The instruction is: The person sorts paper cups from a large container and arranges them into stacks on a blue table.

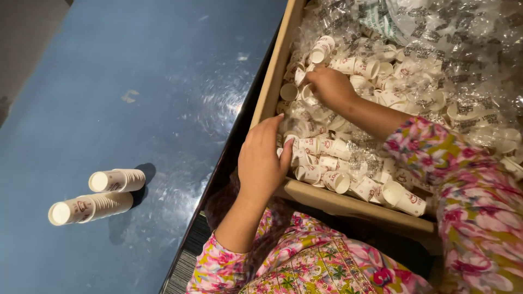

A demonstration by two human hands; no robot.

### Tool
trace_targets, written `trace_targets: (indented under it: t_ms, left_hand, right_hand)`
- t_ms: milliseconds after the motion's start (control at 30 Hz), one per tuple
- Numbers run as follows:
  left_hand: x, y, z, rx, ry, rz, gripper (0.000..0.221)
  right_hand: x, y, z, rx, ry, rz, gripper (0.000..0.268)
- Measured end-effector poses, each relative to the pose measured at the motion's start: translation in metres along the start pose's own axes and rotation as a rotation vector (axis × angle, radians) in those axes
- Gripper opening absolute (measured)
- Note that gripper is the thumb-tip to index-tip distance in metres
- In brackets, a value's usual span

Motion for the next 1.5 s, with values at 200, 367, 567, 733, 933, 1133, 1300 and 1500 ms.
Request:
trace_targets:
  t_ms: [200,367,567,733,933,1133,1300,1500]
  left_hand:
    - [-0.002,0.006,-0.005,0.075,0.002,-0.001,0.062]
    - [-0.014,0.014,-0.016,0.113,0.067,-0.066,0.069]
    - [-0.011,0.009,-0.014,-0.014,0.043,0.08,0.074]
    - [-0.008,0.015,-0.015,-0.094,-0.071,0.435,0.072]
    - [0.001,-0.027,0.014,-0.349,-0.271,0.968,0.056]
    - [0.042,-0.169,0.079,-0.614,-0.348,-0.188,0.062]
    - [0.098,-0.223,0.114,-0.185,-0.506,-0.98,0.053]
    - [0.127,-0.218,0.121,0.025,-0.634,-0.916,0.044]
  right_hand:
    - [0.037,-0.08,0.07,0.273,0.351,-0.283,0.027]
    - [0.066,-0.117,0.101,-0.232,-0.368,-0.046,0.039]
    - [0.073,-0.142,0.113,-0.234,-0.266,-0.156,0.049]
    - [0.059,-0.126,0.118,-0.128,-0.163,-0.351,0.052]
    - [0.087,-0.124,0.143,0.043,-0.352,-0.832,0.034]
    - [0.065,-0.099,0.141,0.087,-0.365,-0.762,0.032]
    - [0.051,-0.085,0.129,0.032,-0.332,-0.515,0.029]
    - [0.037,-0.067,0.13,0.029,-0.326,-0.437,0.021]
Point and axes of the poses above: each hand's wrist, its own z-axis away from the middle knuckle, its own y-axis out of the palm, x = y × z, the point moved 6 cm from there along -z, towards the middle knuckle, and after that the axes turned 15 degrees about y, right-handed, at the moved point
